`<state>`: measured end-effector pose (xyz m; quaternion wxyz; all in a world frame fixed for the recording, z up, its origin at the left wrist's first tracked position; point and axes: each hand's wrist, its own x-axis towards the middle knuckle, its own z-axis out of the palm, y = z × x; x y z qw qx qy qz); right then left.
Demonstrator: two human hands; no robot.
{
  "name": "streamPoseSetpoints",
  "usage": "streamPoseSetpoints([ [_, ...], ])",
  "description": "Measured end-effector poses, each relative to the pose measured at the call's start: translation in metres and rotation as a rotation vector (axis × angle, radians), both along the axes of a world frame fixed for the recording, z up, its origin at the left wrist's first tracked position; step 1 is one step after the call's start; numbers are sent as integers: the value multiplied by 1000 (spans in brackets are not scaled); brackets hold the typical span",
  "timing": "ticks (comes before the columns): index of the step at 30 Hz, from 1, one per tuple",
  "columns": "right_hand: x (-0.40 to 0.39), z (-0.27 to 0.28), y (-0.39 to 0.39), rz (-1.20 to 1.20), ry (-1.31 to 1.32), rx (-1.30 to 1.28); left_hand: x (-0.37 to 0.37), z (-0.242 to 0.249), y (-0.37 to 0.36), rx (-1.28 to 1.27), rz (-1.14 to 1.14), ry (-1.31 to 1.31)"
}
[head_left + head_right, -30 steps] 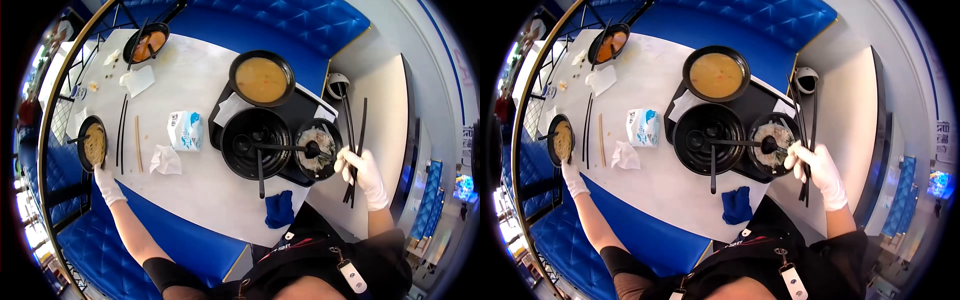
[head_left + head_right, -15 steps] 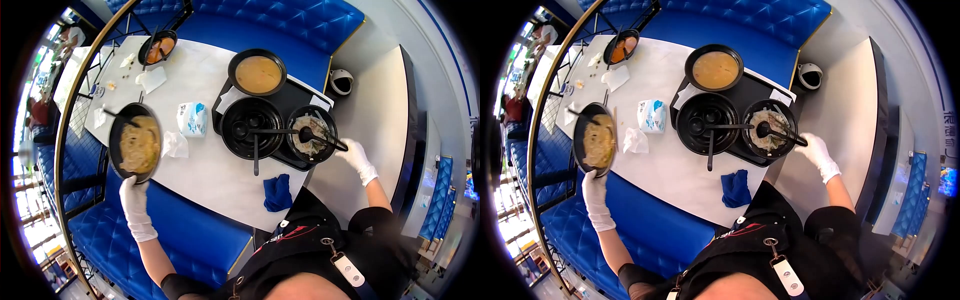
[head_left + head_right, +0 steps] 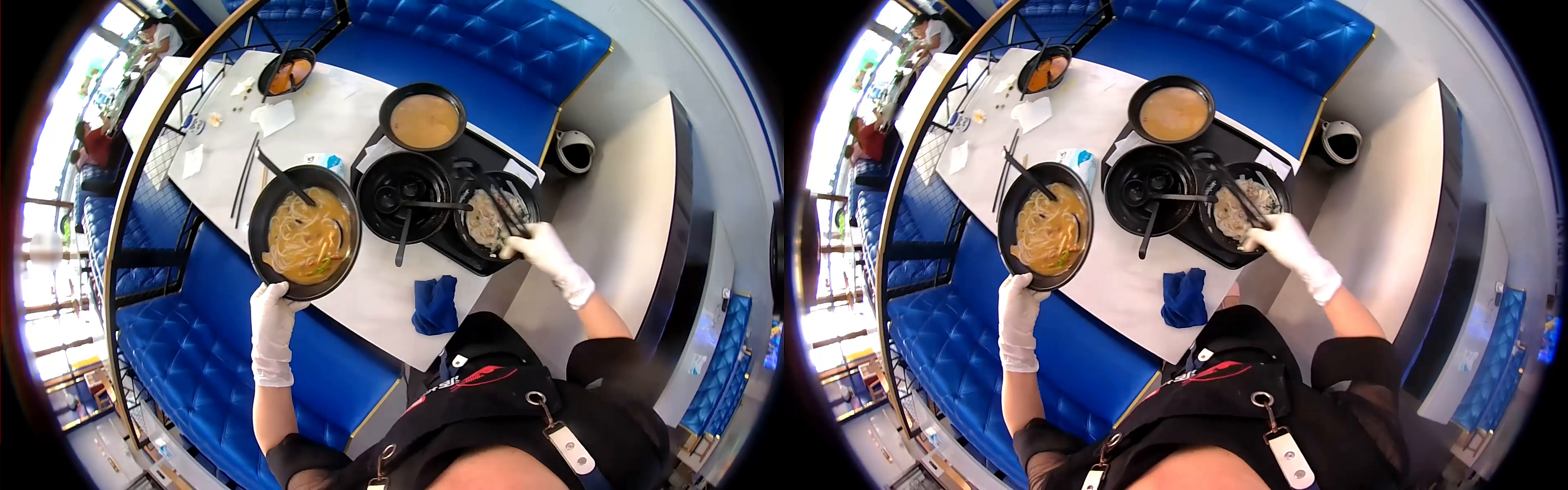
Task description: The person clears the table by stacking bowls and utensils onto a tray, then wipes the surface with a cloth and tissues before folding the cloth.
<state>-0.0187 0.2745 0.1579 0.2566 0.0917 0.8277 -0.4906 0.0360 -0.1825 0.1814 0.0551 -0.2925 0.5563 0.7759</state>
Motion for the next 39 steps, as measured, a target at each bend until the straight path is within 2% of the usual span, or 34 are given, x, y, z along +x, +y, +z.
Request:
streamPoseSetpoints([
  [2,-20,-24,-41,-11,-104,-233,5,6,10,-35,-9,-13],
  [4,-39,-22,-76,39,-306,-430,11,13,27,-22,11,-3],
  [6,-50,-43,-96,94,-271,-482,15,19,38,-89,-18,-41],
  [8,-54,-44,-99,25,-259,-443,16,24,51,-82,-18,-50],
  [9,-60,-55,-93,65,-116,-294,16,22,55,-85,-27,-64],
  [10,-71,-93,-84,37,195,-167,16,20,60,-87,-37,-78],
  [11,-88,-34,-75,14,387,-175,14,18,71,-83,-37,-73],
  [13,-113,12,-78,123,338,-199,9,18,83,-131,-140,-107],
  [15,-127,53,-96,116,292,-181,1,12,97,-108,-177,-103],
  [18,-153,50,-111,128,150,-330,-15,15,129,-74,-239,-85],
  [22,-168,61,-86,171,-11,-451,-42,-4,151,-69,-344,-115],
  [28,-155,82,-13,74,225,-292,-87,-21,186,-58,-477,-100],
  [32,-130,98,42,-39,185,-344,-119,-26,205,-149,-511,-50],
  [39,-105,61,90,-258,187,-439,-162,-43,227,-232,-597,-55],
])
